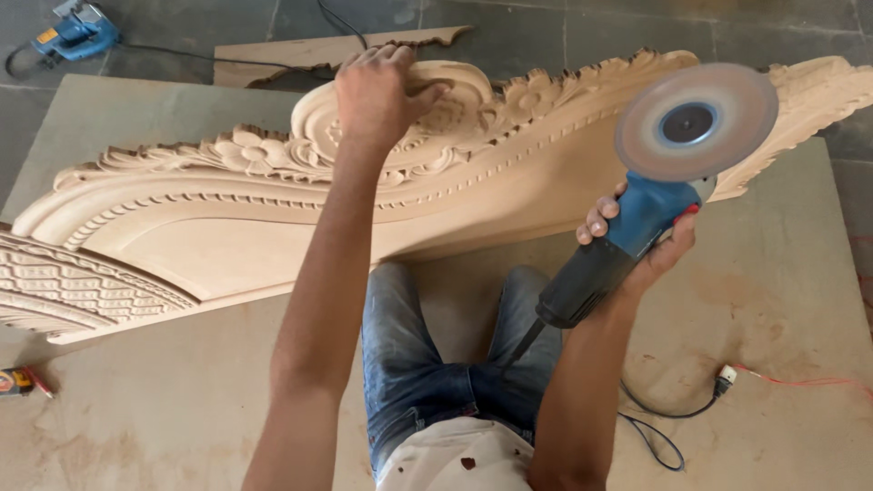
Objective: The person uses an angle grinder with a sanding disc to smooth the surface of a large, ornately carved wooden panel. They reposition the panel and continue sanding different sections of the intricate carvings.
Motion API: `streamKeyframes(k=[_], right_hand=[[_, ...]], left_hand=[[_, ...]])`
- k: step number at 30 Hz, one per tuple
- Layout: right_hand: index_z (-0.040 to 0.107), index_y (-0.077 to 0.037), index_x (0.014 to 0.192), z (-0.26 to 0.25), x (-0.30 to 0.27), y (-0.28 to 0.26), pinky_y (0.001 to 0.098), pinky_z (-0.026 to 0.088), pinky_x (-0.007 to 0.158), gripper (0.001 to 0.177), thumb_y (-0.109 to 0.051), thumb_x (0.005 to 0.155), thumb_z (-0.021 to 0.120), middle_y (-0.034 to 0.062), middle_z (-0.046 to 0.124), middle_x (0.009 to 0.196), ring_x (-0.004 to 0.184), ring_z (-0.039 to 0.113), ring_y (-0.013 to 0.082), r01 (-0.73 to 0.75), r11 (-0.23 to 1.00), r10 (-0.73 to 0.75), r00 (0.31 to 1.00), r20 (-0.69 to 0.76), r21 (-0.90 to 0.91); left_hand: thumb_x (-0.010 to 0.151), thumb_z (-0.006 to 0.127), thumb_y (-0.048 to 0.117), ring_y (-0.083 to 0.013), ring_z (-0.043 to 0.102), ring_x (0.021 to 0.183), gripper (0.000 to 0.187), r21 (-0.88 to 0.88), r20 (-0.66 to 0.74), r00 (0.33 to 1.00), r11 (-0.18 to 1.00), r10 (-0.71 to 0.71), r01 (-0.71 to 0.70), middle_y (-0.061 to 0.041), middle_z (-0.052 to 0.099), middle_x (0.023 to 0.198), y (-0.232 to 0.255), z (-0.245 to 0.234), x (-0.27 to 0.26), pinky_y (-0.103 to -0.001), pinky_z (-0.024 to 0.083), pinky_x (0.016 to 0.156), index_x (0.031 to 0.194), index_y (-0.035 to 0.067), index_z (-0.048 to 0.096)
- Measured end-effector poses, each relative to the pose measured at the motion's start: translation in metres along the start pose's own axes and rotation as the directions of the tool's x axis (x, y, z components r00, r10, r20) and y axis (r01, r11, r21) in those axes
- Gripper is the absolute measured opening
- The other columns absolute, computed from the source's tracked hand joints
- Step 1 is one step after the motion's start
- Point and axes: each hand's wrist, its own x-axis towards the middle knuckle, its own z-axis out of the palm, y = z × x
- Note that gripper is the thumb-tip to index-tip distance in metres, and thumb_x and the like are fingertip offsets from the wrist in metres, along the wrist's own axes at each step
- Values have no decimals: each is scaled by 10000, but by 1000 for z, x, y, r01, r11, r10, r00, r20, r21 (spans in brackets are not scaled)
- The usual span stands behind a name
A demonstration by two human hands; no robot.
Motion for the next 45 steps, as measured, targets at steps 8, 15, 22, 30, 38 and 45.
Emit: streamKeyframes(k=[8, 15, 22, 30, 38, 45], right_hand=[[504, 25, 1343, -44, -17, 5, 435, 527, 848, 812, -694, 977, 592, 163, 600, 1099, 951, 618, 288, -61, 995, 59, 998, 21, 74], [501, 10, 1382, -67, -17, 10, 410, 511, 897, 807, -690, 994, 606, 135, 580, 1095, 950, 581, 250, -134, 989, 131, 990, 49, 56], [509, 20, 1356, -67, -6, 30, 346, 491, 865, 811, -698, 994, 614, 107, 573, 1081, 930, 569, 205, -89, 991, 94, 994, 51, -98], [510, 20, 1350, -50, -2, 36, 363, 517, 874, 800, -684, 983, 608, 113, 577, 1060, 904, 575, 206, -96, 992, 99, 995, 33, -83], [499, 27, 1331, -40, -5, 35, 383, 514, 839, 823, -728, 1016, 592, 133, 570, 1034, 882, 572, 235, -110, 994, 110, 994, -24, -22], [498, 19, 1360, -34, 0, 34, 421, 529, 837, 789, -673, 999, 613, 168, 592, 1083, 928, 608, 274, -141, 990, 141, 990, -1, 31]], left_hand=[[764, 818, 691, -236, 698, 793, 630, -7, -11, 1000, 1000, -14, 14, -77, 712, 895, -1, 4, 0, -430, 538, 690, 966, 107, 697], [770, 764, 671, -253, 702, 870, 604, -11, -30, 999, 1000, -17, 17, -68, 726, 938, 7, 9, 0, -437, 547, 740, 1057, 145, 691], [761, 753, 671, -249, 709, 959, 619, -74, -133, 991, 997, 23, -34, -72, 744, 966, 7, -1, -3, -409, 525, 896, 989, 97, 710], [779, 740, 679, -250, 701, 994, 632, -65, -132, 991, 997, 24, -33, -79, 741, 960, 9, -4, -4, -406, 521, 897, 1002, 88, 710], [761, 752, 700, -211, 687, 963, 644, -33, -41, 999, 999, 11, -12, -60, 721, 970, 8, -3, -1, -421, 499, 894, 1024, 113, 715], [780, 792, 683, -213, 682, 902, 604, -87, -94, 995, 996, 23, -32, -50, 703, 894, 7, -5, -5, -406, 508, 850, 923, 100, 727]])
